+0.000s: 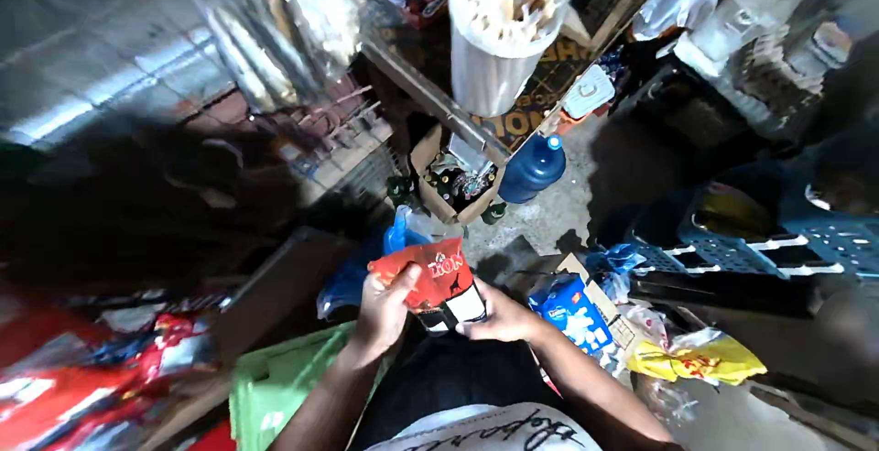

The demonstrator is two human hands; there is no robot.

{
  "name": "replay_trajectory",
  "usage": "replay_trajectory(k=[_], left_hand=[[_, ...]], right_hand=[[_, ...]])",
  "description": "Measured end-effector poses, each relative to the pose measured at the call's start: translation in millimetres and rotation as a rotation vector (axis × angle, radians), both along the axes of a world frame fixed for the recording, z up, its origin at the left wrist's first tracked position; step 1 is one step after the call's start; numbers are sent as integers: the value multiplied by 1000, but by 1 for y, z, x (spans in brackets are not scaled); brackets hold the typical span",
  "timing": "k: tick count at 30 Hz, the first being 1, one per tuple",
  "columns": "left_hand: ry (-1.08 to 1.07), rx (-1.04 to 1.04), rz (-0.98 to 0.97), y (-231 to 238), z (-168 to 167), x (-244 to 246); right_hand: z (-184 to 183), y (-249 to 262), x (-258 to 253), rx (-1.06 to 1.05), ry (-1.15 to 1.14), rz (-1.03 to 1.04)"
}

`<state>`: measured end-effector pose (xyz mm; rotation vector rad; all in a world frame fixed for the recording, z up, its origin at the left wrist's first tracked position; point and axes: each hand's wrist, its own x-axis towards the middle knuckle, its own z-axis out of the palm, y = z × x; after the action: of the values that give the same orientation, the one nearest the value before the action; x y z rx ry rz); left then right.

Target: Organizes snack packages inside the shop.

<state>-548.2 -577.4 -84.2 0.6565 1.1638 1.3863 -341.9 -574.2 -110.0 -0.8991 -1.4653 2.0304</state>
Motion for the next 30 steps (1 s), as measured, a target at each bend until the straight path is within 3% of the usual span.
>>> replay_trajectory(k=[6, 8, 11, 13, 17, 22, 26, 30], left_hand=[[132, 76, -126, 46, 14, 9], [307, 139, -125, 61, 21, 18], [645, 467, -174, 85, 31, 52], [778, 575, -258, 112, 41, 89], [851, 554, -474, 186, 54, 177], [750, 273, -650, 257, 74, 253], [1079, 453, -511, 292, 77, 301], [1227, 384, -328, 317, 71, 315]], right_hand=[[23, 38, 72, 206, -181, -37], [32, 52, 106, 228, -195, -77], [32, 76, 156, 194, -113, -160], [32, 99, 187, 189, -103, -168], [32, 165, 247, 194, -113, -17], [40, 236, 320, 190, -154, 155], [41, 266, 354, 157, -149, 171], [48, 273, 383, 105, -145, 91]])
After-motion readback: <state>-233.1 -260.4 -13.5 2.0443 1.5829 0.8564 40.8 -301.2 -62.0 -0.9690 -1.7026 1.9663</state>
